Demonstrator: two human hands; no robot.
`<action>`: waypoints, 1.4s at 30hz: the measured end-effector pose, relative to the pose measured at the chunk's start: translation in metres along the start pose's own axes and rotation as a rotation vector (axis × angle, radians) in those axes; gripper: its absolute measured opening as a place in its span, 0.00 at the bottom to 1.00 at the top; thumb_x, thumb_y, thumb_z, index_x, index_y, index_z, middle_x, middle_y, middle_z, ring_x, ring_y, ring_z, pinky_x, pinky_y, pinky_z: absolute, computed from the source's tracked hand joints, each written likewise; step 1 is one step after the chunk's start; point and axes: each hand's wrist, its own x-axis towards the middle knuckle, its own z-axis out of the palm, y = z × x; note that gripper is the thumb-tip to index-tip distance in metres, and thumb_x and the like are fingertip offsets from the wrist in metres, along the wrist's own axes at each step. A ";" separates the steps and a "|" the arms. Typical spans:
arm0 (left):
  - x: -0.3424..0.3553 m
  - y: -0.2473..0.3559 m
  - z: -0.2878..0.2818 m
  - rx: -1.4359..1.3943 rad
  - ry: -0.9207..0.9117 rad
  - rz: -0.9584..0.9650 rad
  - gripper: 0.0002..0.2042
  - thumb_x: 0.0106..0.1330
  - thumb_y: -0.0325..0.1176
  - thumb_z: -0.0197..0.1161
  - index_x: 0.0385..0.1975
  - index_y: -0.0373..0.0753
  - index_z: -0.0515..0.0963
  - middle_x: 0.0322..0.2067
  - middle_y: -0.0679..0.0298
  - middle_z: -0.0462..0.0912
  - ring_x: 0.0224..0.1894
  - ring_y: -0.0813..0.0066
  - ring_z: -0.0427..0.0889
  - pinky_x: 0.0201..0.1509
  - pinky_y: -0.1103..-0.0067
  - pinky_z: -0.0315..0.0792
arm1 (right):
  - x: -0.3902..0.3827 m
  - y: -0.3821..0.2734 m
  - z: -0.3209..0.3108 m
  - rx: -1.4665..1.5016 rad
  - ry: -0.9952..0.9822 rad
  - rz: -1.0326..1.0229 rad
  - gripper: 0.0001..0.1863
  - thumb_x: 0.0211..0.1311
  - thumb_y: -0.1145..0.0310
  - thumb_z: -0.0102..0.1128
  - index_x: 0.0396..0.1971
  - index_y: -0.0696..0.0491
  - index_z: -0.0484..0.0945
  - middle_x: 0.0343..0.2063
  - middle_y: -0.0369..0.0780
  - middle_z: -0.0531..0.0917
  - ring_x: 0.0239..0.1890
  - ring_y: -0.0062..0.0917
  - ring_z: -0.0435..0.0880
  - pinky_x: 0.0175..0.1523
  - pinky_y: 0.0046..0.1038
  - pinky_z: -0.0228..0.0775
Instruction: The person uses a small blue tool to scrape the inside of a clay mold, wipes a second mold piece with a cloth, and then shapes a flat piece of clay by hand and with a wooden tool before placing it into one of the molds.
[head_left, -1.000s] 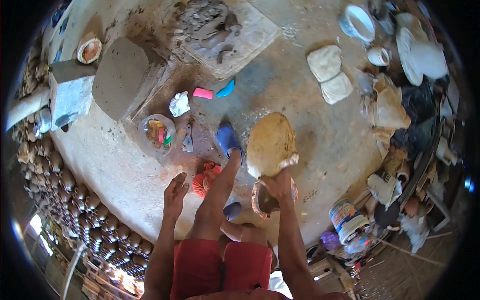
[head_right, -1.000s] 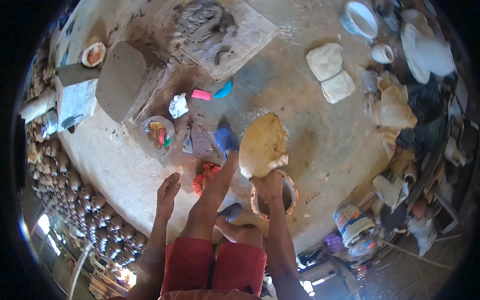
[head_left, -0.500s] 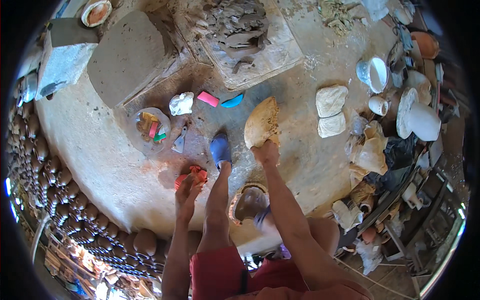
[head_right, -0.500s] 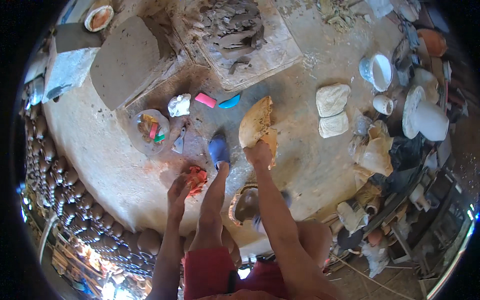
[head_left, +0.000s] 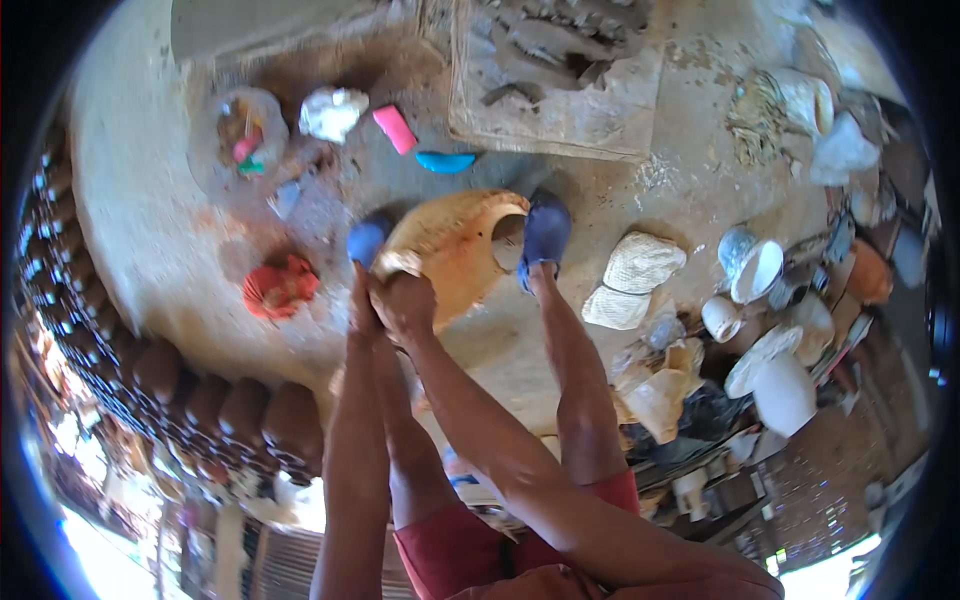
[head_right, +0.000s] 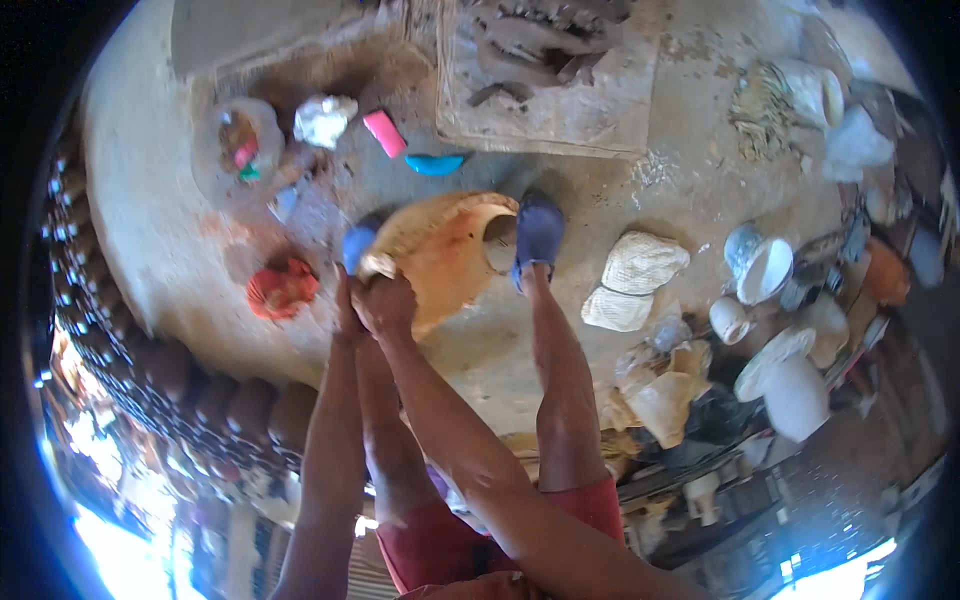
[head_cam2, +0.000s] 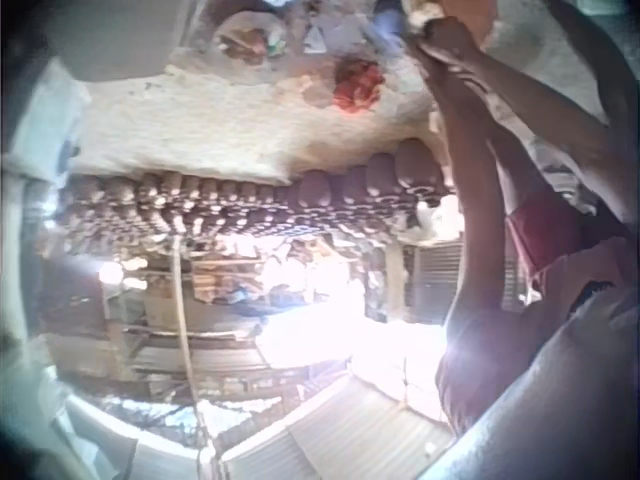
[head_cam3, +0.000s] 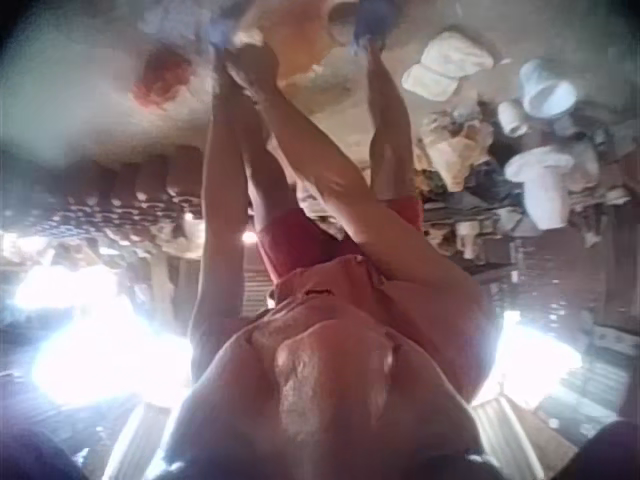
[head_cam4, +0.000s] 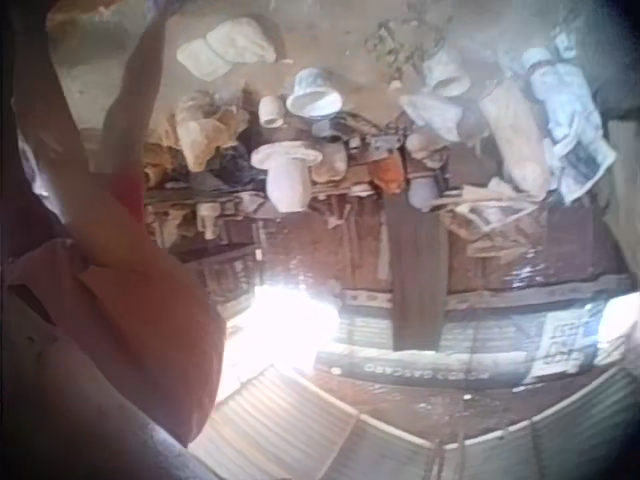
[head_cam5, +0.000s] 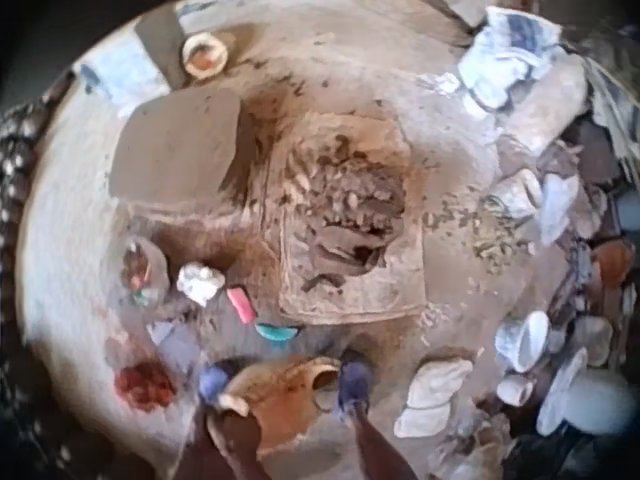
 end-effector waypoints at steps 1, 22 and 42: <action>0.010 -0.001 0.014 -0.019 -0.006 -0.057 0.32 0.78 0.61 0.47 0.64 0.36 0.72 0.56 0.62 0.80 0.51 0.76 0.81 0.57 0.77 0.76 | 0.022 0.040 0.015 0.001 0.134 -0.421 0.35 0.62 0.34 0.60 0.37 0.56 0.87 0.32 0.49 0.89 0.38 0.46 0.90 0.44 0.43 0.82; 0.052 -0.078 -0.181 -0.367 -0.026 0.166 0.43 0.71 0.74 0.44 0.73 0.44 0.67 0.64 0.55 0.77 0.58 0.69 0.82 0.65 0.69 0.74 | 0.184 0.103 -0.086 -0.440 0.040 -0.908 0.26 0.64 0.53 0.71 0.43 0.63 0.78 0.36 0.57 0.87 0.42 0.53 0.87 0.46 0.47 0.77; 0.034 -0.217 -0.124 -0.358 0.931 0.927 0.49 0.70 0.48 0.67 0.80 0.37 0.40 0.77 0.45 0.53 0.78 0.59 0.57 0.80 0.70 0.53 | 0.010 -0.131 0.257 -0.994 -0.326 -1.762 0.45 0.62 0.39 0.65 0.71 0.54 0.66 0.55 0.59 0.81 0.60 0.50 0.81 0.66 0.47 0.71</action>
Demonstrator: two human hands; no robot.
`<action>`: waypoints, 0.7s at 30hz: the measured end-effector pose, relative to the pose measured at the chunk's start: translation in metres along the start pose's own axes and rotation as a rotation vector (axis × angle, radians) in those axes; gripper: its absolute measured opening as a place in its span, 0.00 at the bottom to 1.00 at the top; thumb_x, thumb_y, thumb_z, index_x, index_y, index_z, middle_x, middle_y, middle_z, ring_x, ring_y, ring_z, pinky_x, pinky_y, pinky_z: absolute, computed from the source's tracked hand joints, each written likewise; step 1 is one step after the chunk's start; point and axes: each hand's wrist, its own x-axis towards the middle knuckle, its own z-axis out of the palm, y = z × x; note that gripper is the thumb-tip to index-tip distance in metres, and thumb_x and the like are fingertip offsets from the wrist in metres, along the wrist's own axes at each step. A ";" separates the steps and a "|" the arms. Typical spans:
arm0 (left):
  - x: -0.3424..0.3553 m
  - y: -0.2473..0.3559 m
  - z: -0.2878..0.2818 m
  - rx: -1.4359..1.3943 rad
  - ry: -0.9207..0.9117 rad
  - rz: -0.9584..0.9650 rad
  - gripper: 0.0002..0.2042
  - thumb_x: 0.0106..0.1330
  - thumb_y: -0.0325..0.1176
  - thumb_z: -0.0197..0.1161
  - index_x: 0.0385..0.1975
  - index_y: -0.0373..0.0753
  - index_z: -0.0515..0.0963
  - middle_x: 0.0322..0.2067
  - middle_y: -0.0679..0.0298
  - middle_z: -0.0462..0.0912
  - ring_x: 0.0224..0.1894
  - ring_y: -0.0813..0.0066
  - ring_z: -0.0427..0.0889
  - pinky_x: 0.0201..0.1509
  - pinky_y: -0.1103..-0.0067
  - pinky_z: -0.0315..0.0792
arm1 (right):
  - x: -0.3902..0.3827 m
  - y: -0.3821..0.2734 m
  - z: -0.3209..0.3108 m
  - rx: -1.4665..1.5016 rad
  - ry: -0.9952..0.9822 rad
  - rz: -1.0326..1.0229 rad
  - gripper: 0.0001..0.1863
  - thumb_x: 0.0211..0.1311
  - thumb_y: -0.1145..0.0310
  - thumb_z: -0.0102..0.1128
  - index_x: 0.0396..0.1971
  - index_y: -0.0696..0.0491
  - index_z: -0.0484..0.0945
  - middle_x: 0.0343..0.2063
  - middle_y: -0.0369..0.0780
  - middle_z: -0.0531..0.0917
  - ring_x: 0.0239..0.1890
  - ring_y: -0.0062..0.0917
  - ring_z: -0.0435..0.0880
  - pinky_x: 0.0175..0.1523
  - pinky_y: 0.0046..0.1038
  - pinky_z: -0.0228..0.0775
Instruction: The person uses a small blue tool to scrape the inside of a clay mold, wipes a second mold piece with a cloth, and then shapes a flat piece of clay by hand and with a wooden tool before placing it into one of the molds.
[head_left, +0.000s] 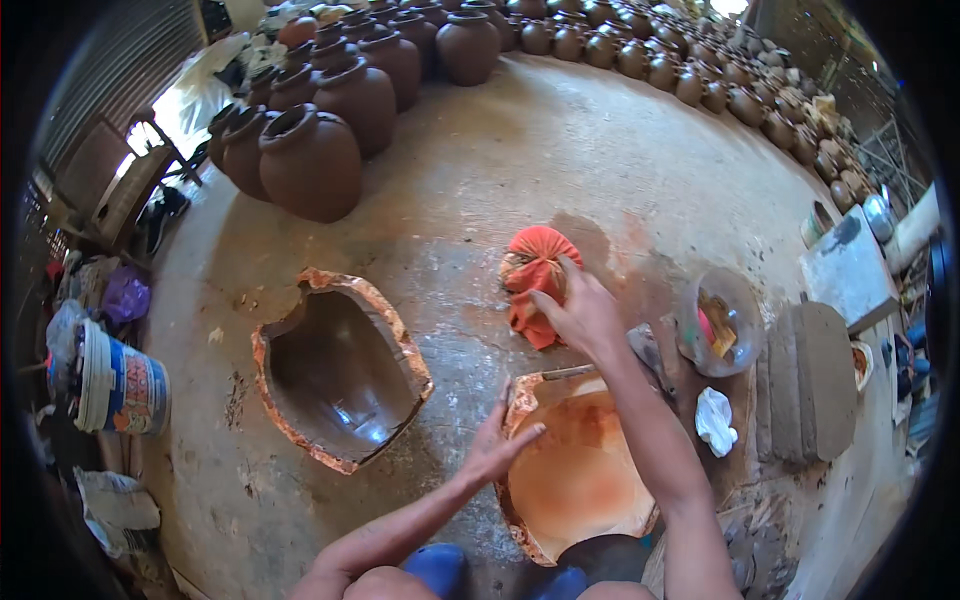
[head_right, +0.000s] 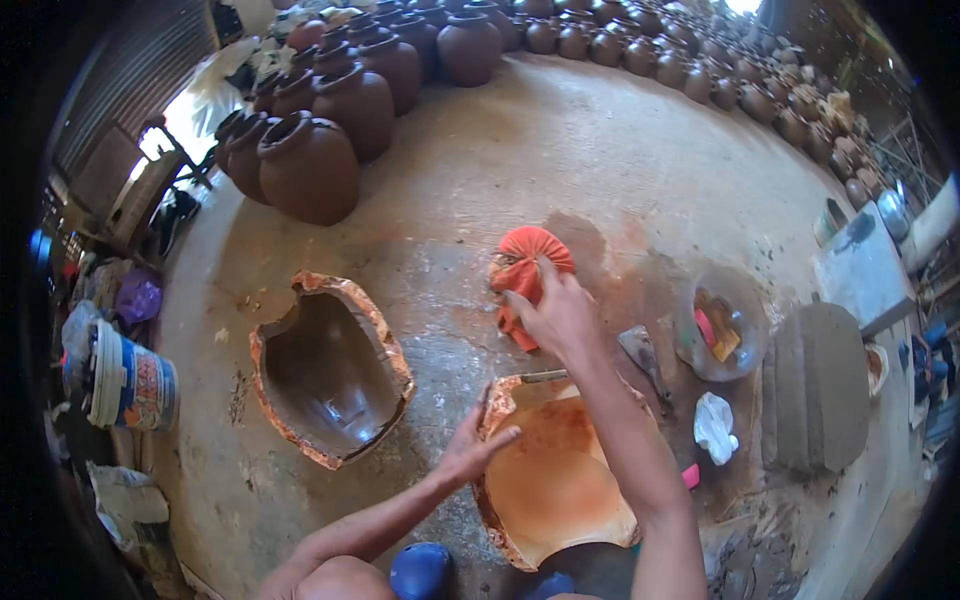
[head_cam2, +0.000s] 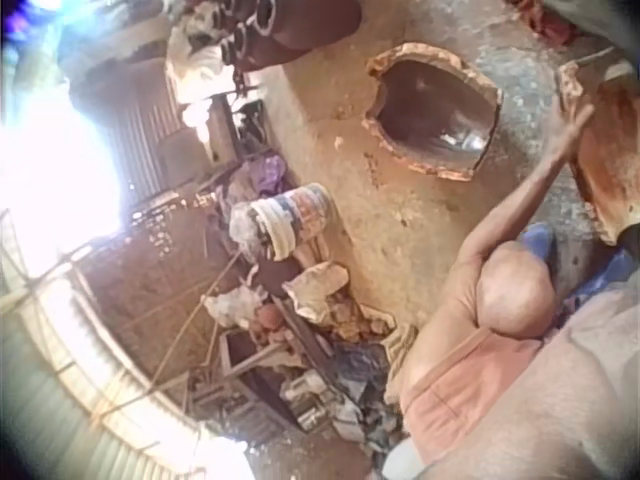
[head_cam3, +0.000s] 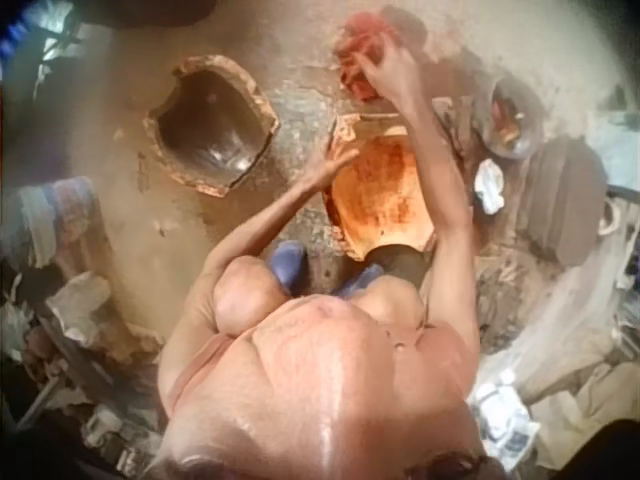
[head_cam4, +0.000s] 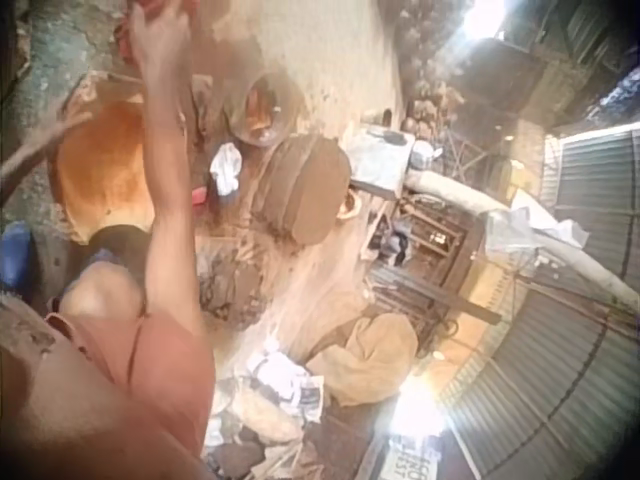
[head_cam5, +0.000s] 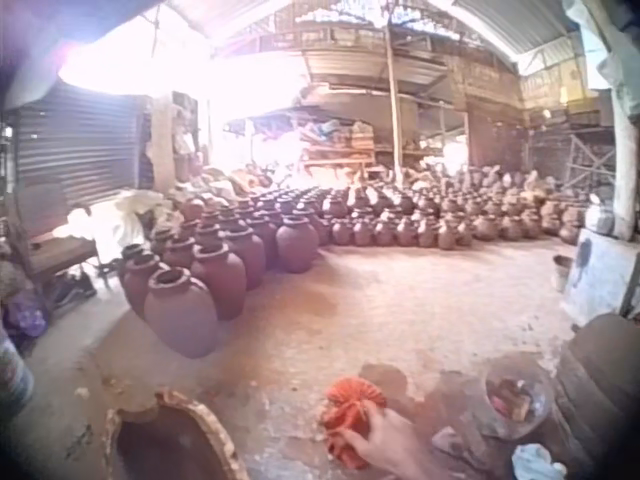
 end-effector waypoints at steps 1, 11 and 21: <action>-0.002 0.009 0.018 0.007 -0.001 0.029 0.47 0.70 0.47 0.68 0.80 0.36 0.45 0.76 0.47 0.58 0.76 0.60 0.61 0.78 0.70 0.57 | 0.039 0.009 0.019 -0.227 -0.063 0.095 0.51 0.59 0.36 0.66 0.75 0.49 0.60 0.55 0.60 0.80 0.58 0.53 0.81 0.64 0.49 0.74; -0.012 0.004 0.019 -0.036 0.077 -0.058 0.30 0.76 0.43 0.61 0.73 0.36 0.65 0.61 0.51 0.81 0.61 0.65 0.80 0.67 0.72 0.70 | 0.113 0.070 0.066 -0.077 0.053 0.034 0.20 0.57 0.62 0.71 0.50 0.48 0.81 0.42 0.52 0.87 0.47 0.49 0.87 0.52 0.47 0.79; 0.013 -0.020 0.007 -0.336 -0.086 -0.029 0.31 0.77 0.50 0.56 0.70 0.33 0.68 0.58 0.56 0.81 0.58 0.68 0.79 0.66 0.71 0.71 | -0.176 0.015 -0.101 0.332 0.425 -0.366 0.14 0.57 0.72 0.69 0.43 0.56 0.80 0.33 0.42 0.85 0.36 0.30 0.86 0.45 0.30 0.76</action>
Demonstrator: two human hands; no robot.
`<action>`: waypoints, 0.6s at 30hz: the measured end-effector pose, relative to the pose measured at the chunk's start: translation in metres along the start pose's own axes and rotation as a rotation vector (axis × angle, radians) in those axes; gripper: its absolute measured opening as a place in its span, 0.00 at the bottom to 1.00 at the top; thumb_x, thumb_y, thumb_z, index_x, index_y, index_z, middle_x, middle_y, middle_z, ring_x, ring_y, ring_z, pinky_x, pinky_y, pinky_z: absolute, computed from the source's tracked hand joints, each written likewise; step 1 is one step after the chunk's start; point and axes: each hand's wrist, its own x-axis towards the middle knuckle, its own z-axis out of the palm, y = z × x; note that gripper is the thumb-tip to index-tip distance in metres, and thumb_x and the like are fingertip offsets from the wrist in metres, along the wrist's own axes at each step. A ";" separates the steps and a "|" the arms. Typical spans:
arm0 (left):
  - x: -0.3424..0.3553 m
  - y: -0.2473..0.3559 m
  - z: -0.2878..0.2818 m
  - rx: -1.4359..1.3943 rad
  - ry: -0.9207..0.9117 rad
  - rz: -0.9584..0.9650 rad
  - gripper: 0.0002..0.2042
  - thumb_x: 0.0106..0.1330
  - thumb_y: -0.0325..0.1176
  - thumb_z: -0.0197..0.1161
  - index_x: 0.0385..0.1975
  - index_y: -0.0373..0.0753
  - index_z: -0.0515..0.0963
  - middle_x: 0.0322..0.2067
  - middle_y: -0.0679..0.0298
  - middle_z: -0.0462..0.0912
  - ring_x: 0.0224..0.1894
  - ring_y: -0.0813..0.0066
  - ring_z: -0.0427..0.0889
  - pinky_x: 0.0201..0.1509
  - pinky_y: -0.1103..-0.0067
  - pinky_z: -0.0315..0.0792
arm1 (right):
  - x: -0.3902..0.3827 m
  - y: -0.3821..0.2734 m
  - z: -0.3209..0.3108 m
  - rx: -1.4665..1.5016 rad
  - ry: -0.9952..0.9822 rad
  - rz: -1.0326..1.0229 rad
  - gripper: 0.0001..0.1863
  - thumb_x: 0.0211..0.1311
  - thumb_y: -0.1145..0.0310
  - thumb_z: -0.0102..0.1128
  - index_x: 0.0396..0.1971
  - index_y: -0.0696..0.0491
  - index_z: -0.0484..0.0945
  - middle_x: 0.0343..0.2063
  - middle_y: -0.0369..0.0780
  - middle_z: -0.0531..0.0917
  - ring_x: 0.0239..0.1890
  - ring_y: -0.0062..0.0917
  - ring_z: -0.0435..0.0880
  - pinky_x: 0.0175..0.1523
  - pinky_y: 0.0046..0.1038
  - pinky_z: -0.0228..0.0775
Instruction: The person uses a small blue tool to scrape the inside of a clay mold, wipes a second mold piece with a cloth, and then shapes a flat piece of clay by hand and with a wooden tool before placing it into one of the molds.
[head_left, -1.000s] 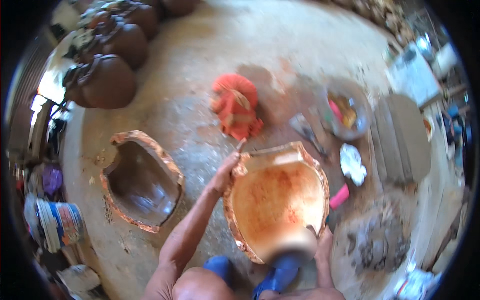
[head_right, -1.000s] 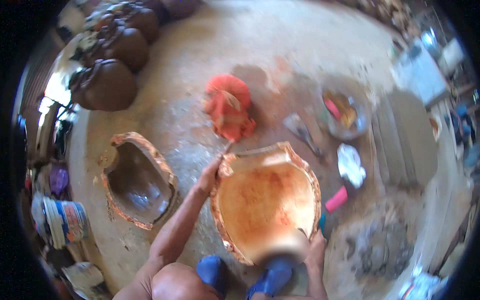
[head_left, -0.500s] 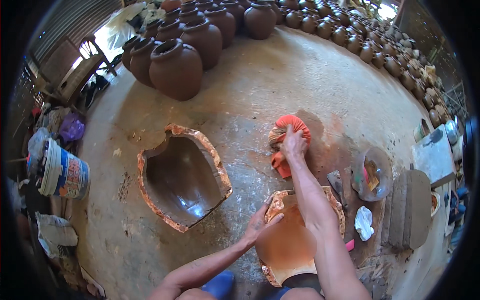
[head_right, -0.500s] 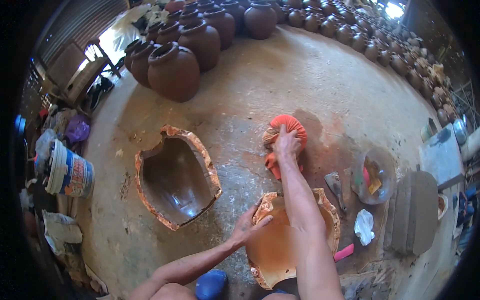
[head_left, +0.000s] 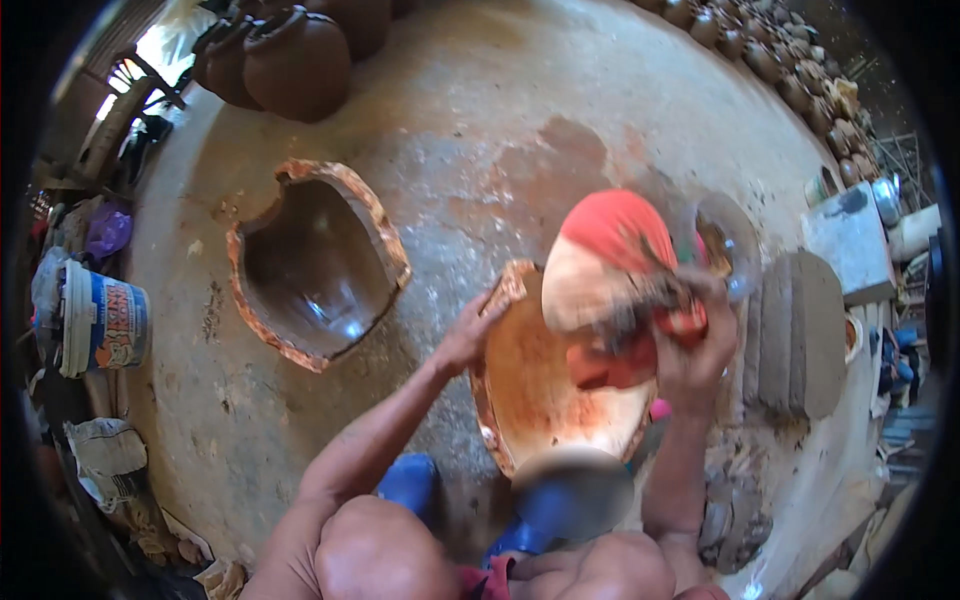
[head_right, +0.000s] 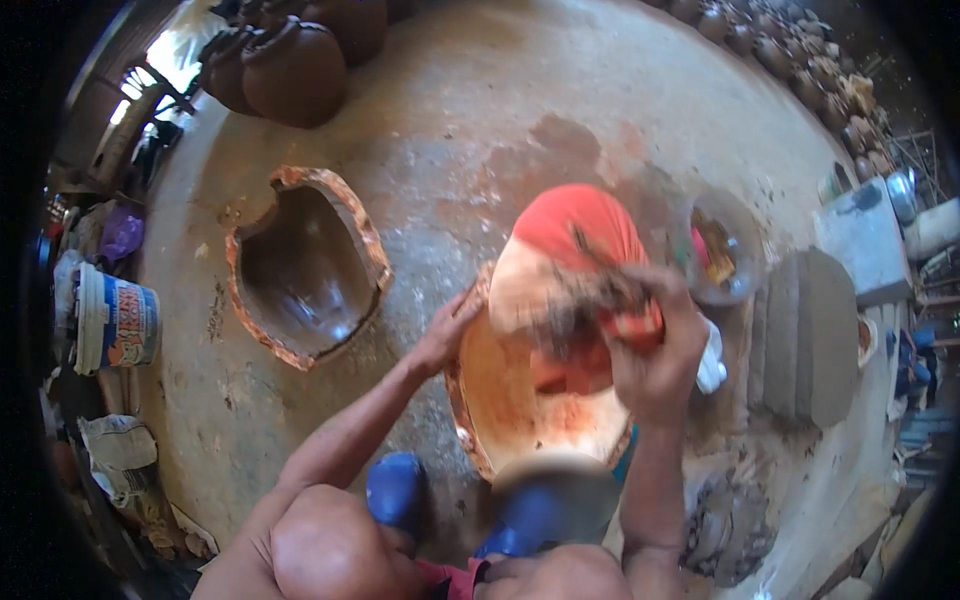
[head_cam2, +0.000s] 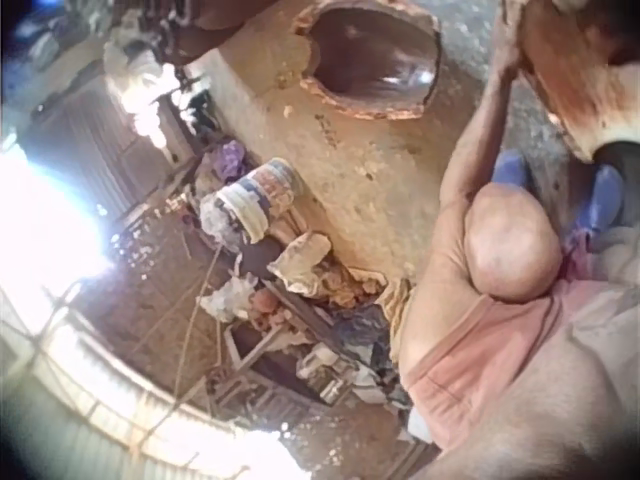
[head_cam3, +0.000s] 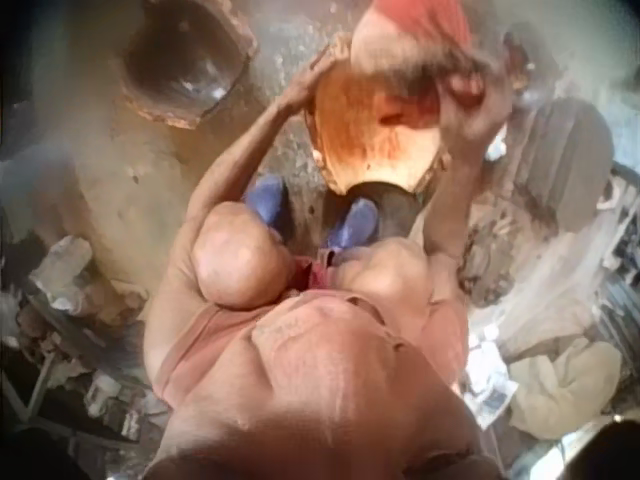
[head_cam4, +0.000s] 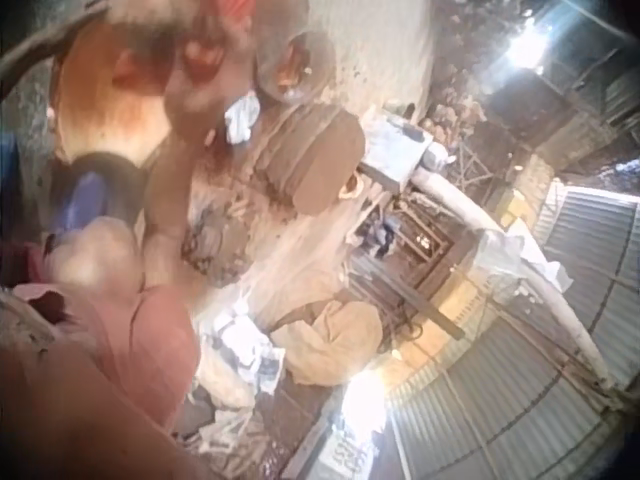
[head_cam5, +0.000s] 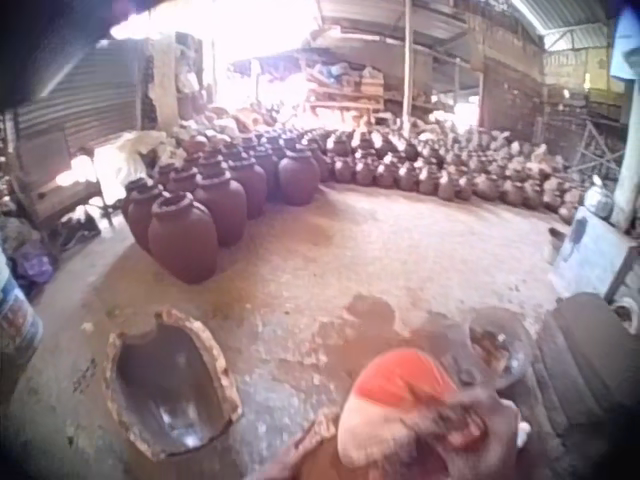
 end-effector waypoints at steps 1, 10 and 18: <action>0.007 -0.003 -0.002 0.041 -0.005 0.054 0.31 0.77 0.50 0.57 0.70 0.33 0.68 0.58 0.57 0.81 0.58 0.70 0.79 0.65 0.72 0.72 | -0.033 -0.004 -0.007 0.189 0.090 0.050 0.16 0.57 0.72 0.71 0.45 0.56 0.79 0.34 0.40 0.83 0.38 0.24 0.83 0.48 0.27 0.75; 0.002 0.001 0.000 -0.057 -0.072 0.009 0.26 0.81 0.42 0.54 0.72 0.33 0.67 0.60 0.62 0.79 0.56 0.78 0.78 0.60 0.78 0.74 | -0.199 -0.006 0.022 0.238 -0.338 0.498 0.11 0.57 0.78 0.71 0.40 0.59 0.82 0.28 0.38 0.86 0.31 0.22 0.84 0.40 0.27 0.78; 0.010 -0.001 0.009 0.006 -0.073 0.013 0.25 0.81 0.42 0.54 0.70 0.32 0.69 0.60 0.64 0.78 0.58 0.78 0.76 0.63 0.78 0.72 | -0.174 0.025 0.037 0.365 -0.469 0.463 0.15 0.54 0.78 0.69 0.44 0.57 0.83 0.32 0.42 0.88 0.34 0.26 0.89 0.46 0.27 0.79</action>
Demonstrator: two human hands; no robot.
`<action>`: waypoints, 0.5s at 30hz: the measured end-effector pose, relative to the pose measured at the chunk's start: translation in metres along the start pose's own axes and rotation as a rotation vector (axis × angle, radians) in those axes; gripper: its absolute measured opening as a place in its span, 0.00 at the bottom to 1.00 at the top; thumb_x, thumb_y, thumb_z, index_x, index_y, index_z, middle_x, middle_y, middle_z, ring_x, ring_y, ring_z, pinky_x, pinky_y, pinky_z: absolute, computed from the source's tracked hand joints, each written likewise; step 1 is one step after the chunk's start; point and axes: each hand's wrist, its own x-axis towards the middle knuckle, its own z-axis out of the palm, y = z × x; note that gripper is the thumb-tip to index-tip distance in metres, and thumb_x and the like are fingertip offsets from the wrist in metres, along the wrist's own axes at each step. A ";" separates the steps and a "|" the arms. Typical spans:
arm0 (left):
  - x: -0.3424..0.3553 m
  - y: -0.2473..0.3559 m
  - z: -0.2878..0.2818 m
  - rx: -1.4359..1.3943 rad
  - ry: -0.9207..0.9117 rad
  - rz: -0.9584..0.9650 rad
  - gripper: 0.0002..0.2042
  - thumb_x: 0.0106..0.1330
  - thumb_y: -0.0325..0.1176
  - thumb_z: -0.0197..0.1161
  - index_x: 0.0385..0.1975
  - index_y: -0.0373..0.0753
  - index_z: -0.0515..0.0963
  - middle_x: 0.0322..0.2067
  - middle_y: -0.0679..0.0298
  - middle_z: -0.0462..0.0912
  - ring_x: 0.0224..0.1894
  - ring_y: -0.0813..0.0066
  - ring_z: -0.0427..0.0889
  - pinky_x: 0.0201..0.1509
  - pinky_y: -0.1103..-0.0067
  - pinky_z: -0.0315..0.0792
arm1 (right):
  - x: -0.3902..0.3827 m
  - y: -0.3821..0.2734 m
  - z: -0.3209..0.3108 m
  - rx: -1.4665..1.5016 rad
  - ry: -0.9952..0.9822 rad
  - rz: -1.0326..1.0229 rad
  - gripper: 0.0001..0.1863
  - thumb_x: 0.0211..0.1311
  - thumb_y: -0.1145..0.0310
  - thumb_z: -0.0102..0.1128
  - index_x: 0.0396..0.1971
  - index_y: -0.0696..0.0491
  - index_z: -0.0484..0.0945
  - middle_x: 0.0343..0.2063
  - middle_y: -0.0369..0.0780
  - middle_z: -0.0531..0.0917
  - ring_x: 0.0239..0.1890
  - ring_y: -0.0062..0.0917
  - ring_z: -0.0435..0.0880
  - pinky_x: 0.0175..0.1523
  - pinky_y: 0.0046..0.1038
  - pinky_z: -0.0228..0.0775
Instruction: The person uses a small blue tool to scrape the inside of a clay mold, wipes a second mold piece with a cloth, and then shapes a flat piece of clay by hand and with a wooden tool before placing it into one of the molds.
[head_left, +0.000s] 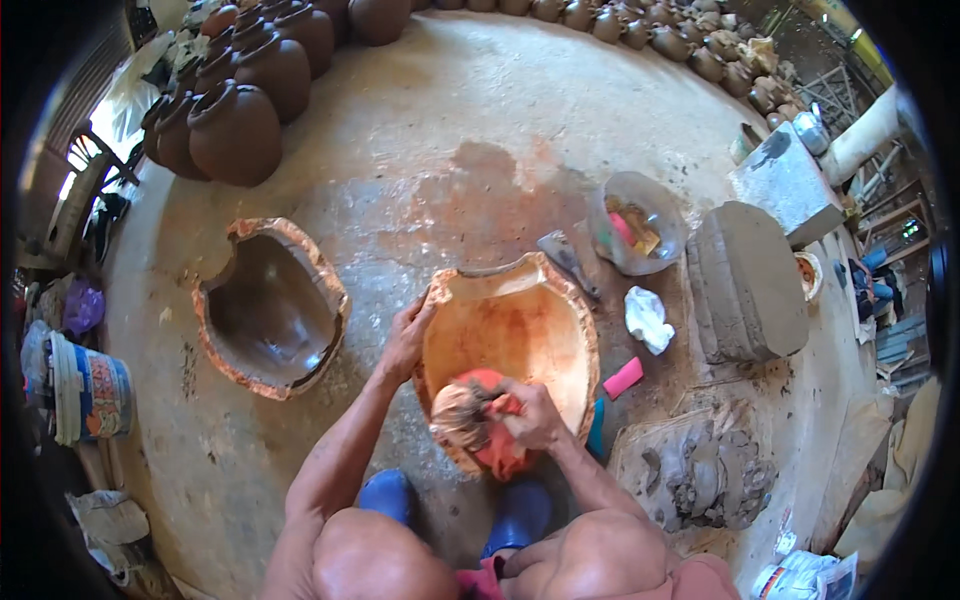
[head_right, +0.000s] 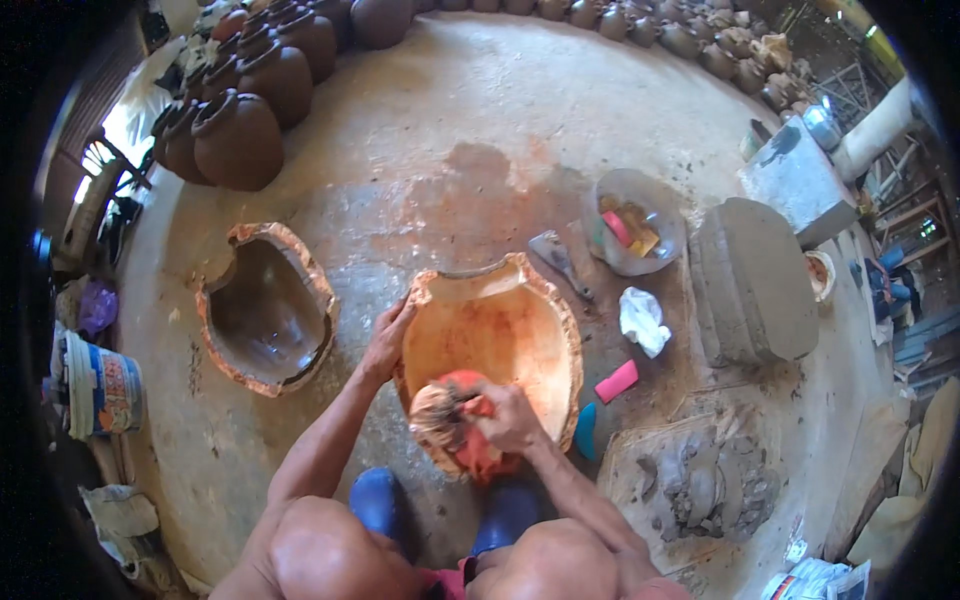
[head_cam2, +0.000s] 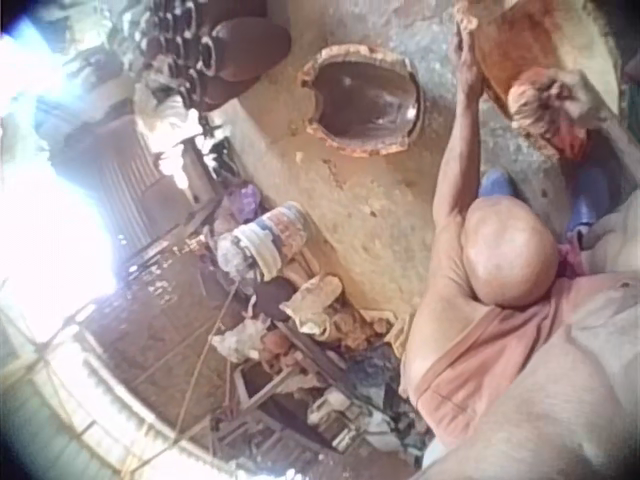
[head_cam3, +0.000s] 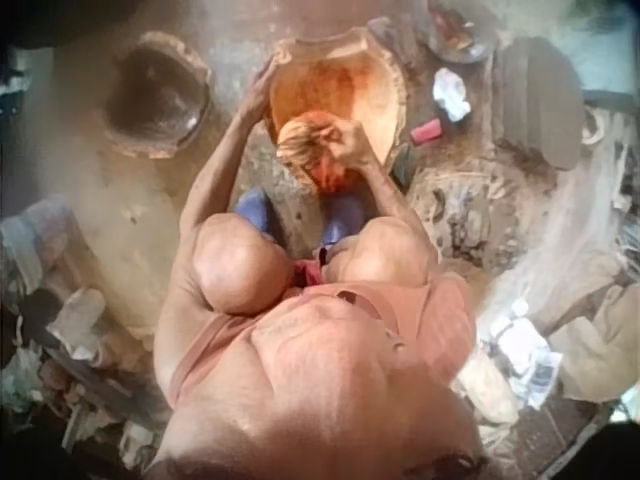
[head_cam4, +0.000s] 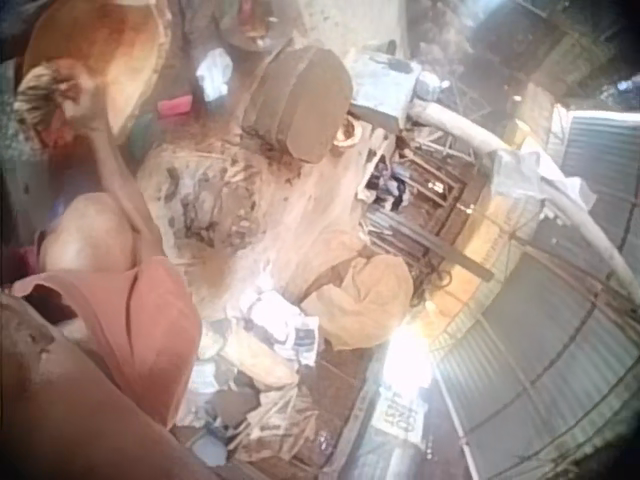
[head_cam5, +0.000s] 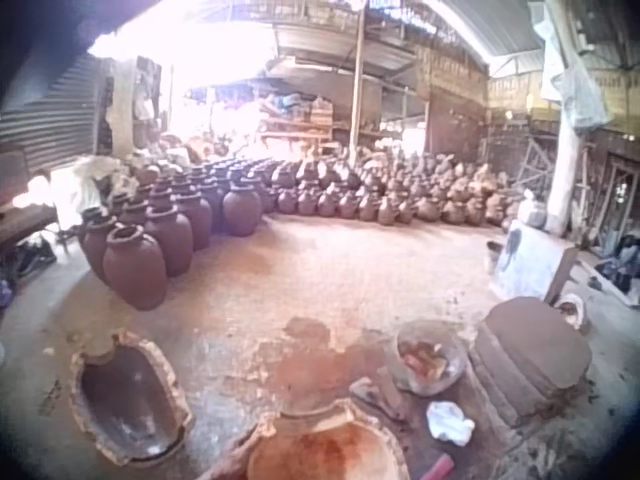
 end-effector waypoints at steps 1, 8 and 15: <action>-0.002 0.003 -0.001 -0.021 0.015 -0.024 0.25 0.81 0.42 0.54 0.70 0.32 0.69 0.60 0.64 0.79 0.58 0.78 0.76 0.63 0.78 0.71 | 0.002 -0.014 -0.001 -0.080 0.058 -0.180 0.13 0.58 0.73 0.69 0.43 0.56 0.83 0.31 0.47 0.89 0.37 0.40 0.91 0.44 0.34 0.81; -0.001 0.003 0.006 -0.069 0.131 -0.156 0.27 0.80 0.55 0.48 0.61 0.37 0.76 0.49 0.60 0.85 0.48 0.71 0.85 0.54 0.72 0.80 | 0.066 0.028 0.017 -0.052 0.226 -0.032 0.11 0.58 0.71 0.71 0.40 0.56 0.83 0.33 0.48 0.88 0.39 0.39 0.90 0.42 0.37 0.79; 0.003 0.014 0.030 -0.175 0.097 -0.212 0.31 0.82 0.55 0.40 0.68 0.32 0.71 0.59 0.53 0.81 0.58 0.64 0.82 0.63 0.68 0.76 | 0.081 0.036 0.007 -0.102 0.550 -0.240 0.08 0.62 0.74 0.66 0.41 0.59 0.81 0.27 0.41 0.84 0.31 0.25 0.84 0.39 0.29 0.75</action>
